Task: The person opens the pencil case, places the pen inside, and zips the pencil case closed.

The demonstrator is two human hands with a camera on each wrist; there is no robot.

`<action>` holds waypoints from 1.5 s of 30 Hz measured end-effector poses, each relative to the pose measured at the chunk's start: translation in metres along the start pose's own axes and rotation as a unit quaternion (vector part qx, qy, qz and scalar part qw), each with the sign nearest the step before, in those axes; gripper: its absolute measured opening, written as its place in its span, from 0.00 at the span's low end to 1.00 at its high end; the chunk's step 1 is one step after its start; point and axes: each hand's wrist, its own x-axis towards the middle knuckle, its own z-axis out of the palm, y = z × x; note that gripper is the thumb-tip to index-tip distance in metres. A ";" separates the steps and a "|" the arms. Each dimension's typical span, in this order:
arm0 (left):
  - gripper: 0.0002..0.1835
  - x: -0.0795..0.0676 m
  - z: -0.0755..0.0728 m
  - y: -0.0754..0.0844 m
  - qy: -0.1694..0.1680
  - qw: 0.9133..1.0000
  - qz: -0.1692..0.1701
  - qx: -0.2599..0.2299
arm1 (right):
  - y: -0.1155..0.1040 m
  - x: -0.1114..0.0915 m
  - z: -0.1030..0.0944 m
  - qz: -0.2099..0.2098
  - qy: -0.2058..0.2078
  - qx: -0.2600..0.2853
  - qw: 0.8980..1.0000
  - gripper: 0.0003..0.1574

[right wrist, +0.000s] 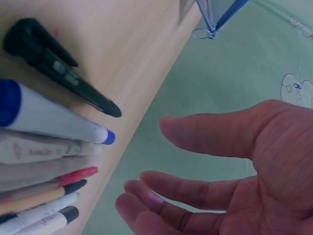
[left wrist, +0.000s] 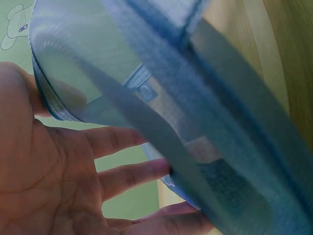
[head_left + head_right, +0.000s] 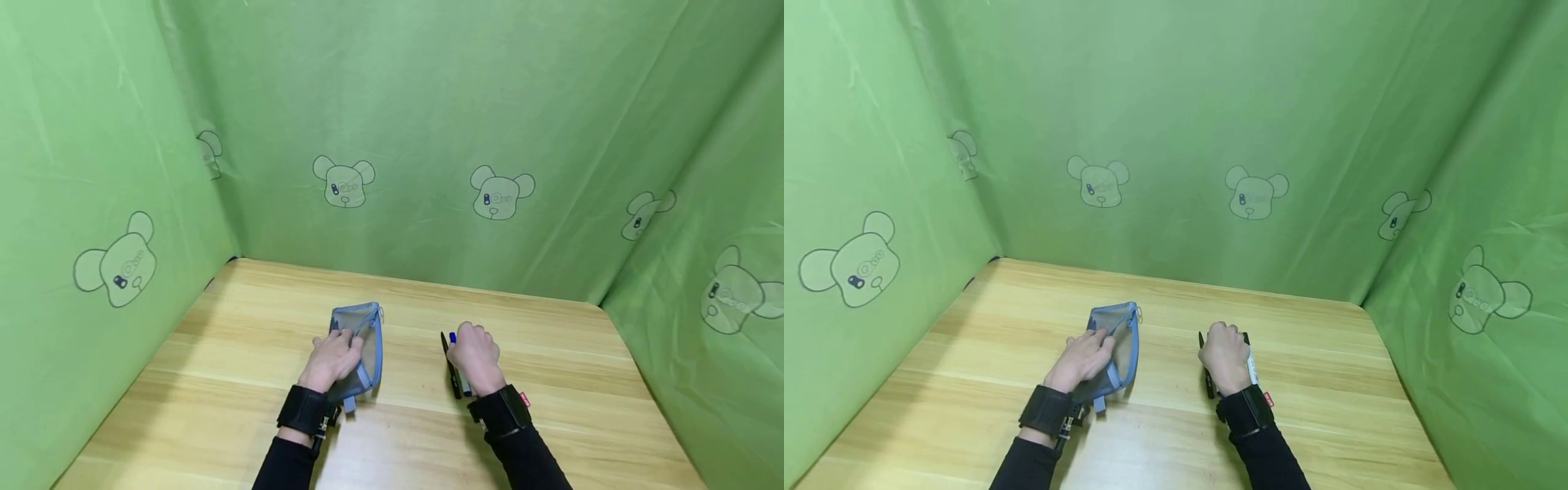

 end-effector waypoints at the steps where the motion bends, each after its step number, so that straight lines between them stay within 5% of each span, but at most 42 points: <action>1: 0.33 0.000 0.000 0.000 -0.001 1.000 0.000 -0.001 | 0.001 0.000 0.001 0.001 -0.004 -0.001 1.000 0.17; 16: 0.31 -0.001 -0.001 0.000 0.007 1.000 0.006 0.001 | 0.009 0.009 0.020 -0.002 -0.010 -0.003 1.000 0.05; 25: 0.31 0.000 -0.002 0.002 0.009 1.000 0.008 0.003 | 0.014 0.013 0.026 -0.027 -0.004 0.025 0.999 0.07; 34: 0.31 -0.002 0.001 0.002 0.002 1.000 0.005 0.003 | 0.016 0.013 0.032 -0.007 -0.037 0.042 0.998 0.05; 45: 0.30 -0.001 0.001 0.004 0.008 1.000 0.009 0.010 | 0.016 0.013 0.032 -0.018 -0.010 0.042 0.999 0.07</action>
